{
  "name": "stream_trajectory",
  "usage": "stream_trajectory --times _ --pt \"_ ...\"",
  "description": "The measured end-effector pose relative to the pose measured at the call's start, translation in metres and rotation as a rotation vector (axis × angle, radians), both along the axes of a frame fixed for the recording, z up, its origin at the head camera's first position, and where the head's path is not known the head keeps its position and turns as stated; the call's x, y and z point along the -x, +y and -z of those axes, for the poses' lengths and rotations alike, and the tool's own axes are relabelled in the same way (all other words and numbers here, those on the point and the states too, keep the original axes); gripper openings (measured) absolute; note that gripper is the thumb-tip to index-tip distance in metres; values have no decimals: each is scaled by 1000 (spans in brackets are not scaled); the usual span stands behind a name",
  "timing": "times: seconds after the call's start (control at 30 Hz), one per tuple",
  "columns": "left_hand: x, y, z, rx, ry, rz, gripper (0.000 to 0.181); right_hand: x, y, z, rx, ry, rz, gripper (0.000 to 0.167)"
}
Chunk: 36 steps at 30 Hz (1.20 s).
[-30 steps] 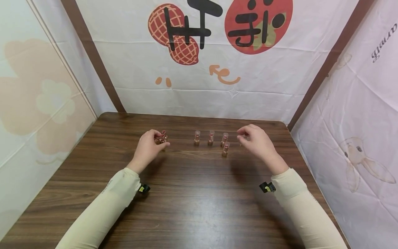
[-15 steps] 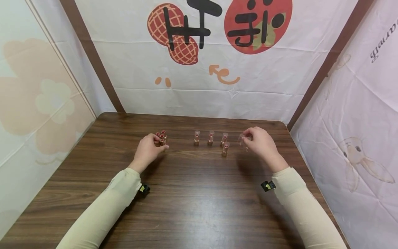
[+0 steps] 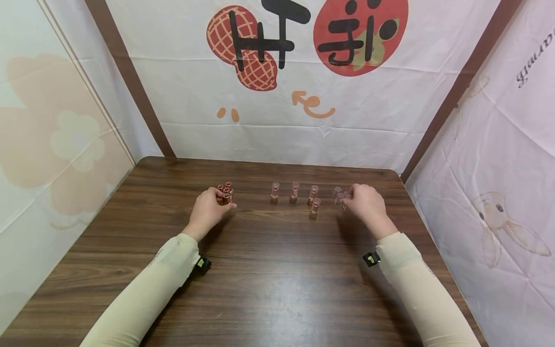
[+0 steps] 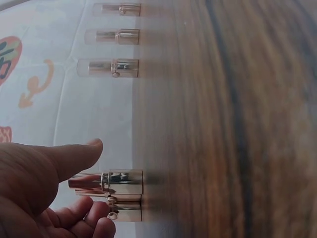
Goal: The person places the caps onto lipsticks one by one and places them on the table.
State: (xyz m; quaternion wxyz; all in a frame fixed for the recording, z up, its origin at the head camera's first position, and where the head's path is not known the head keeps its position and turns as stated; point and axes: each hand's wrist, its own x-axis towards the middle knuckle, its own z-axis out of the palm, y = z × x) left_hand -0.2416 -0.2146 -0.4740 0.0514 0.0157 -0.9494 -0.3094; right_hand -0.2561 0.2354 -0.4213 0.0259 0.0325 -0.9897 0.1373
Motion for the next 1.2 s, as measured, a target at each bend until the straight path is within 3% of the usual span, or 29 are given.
stream_trajectory --times 0.27,0.47,0.67,1.2 --pt "1 1 2 1 -11 -3 56 3 -3 6 0 -33 13 36" --pt "4 -1 5 10 -21 -13 57 4 -3 8 -15 -12 6 32" --pt "6 -2 6 18 -52 -21 58 4 -2 10 -28 18 17 35" --pt "10 0 4 36 -148 -51 47 9 1 17 -25 -2 35 32"
